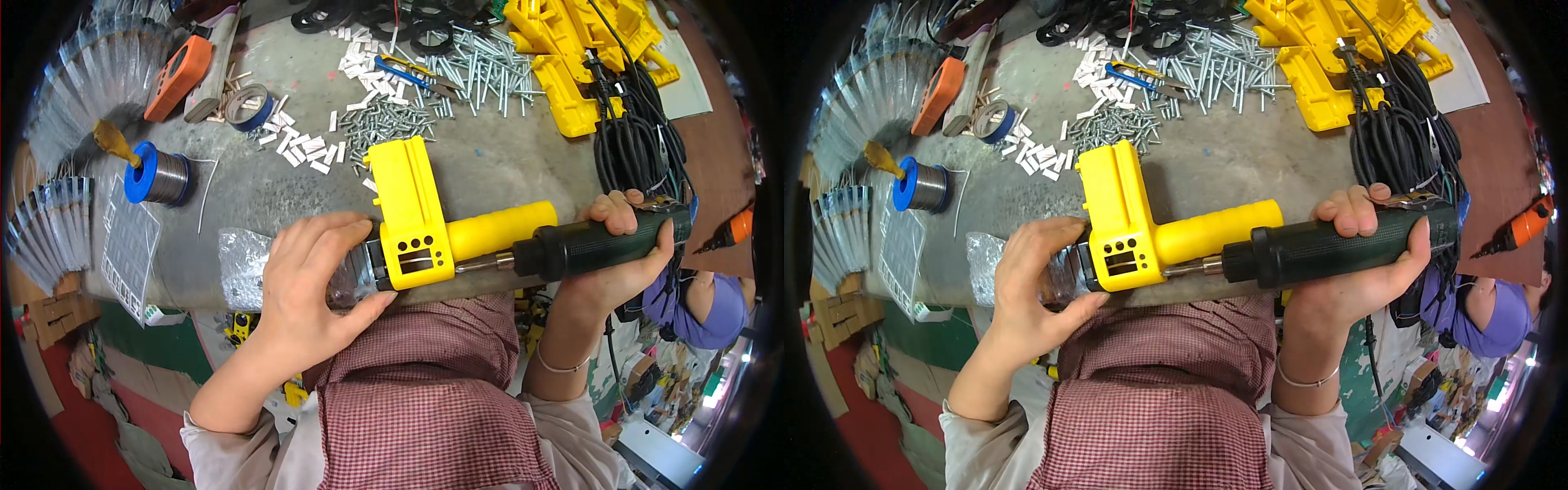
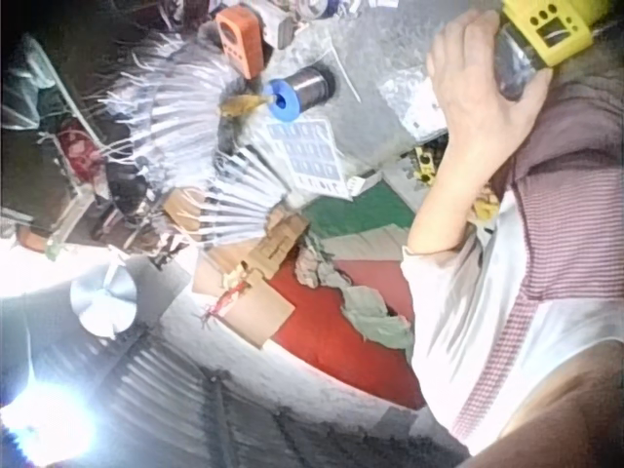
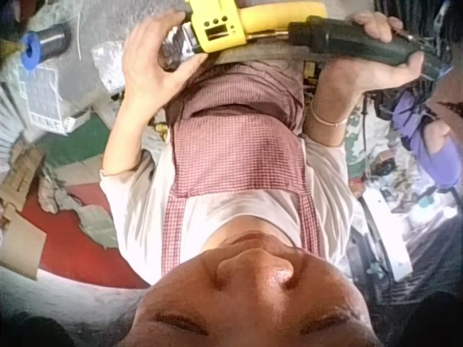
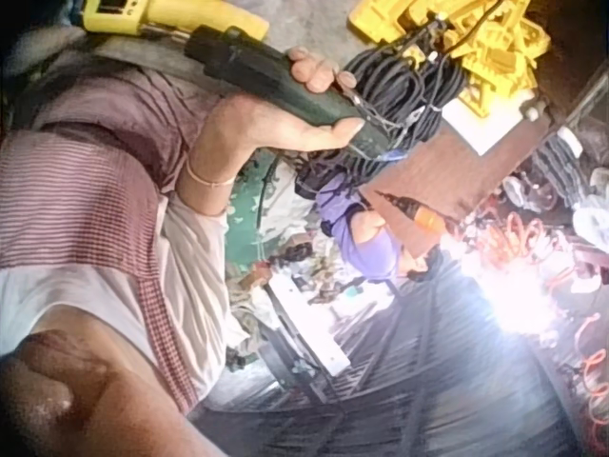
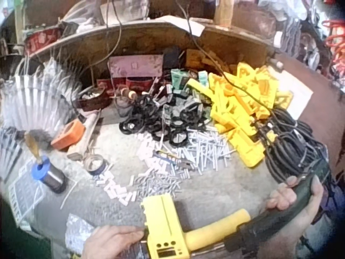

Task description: Assembling the internal components, wires, and housing for a handheld electronic device.

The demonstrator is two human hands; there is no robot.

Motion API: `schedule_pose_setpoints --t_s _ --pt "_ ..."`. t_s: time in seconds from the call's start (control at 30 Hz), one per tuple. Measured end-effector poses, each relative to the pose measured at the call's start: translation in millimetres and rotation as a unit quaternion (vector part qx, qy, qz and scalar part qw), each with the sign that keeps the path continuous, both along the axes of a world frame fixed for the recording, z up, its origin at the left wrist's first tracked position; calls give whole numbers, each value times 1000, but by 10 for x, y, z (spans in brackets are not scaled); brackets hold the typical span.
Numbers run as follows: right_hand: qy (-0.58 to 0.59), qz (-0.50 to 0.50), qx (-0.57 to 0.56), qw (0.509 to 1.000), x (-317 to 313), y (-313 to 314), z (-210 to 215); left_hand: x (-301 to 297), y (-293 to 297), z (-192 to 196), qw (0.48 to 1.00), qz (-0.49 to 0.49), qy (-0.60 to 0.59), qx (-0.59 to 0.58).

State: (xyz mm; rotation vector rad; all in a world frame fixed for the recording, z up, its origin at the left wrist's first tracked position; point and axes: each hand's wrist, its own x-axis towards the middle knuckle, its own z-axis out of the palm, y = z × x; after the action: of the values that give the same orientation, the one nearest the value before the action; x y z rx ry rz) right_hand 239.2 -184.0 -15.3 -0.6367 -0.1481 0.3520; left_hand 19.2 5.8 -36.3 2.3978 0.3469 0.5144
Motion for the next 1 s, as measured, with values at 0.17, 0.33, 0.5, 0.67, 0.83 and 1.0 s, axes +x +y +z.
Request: schedule_pose_setpoints --t_s 0.17,0.33,0.5,0.67,0.83,1.0 --pt "1 -8 1 1000 -27 21 6 -40 3 -35 1000 0 -5 -1" --pt "-3 -11 -8 1000 -38 43 -22 -55 10 -32 999 1 12 39" --pt "37 61 110 991 17 -45 -121 -33 5 -56 999 5 0 41" --pt "56 111 158 980 17 -54 -156 -46 6 -104 998 1 -23 54" --pt "28 115 172 978 3 -31 -109 -45 11 -110 998 0 -33 57" --pt "19 113 48 992 110 -109 183 -46 72 -48 998 -27 -20 61"
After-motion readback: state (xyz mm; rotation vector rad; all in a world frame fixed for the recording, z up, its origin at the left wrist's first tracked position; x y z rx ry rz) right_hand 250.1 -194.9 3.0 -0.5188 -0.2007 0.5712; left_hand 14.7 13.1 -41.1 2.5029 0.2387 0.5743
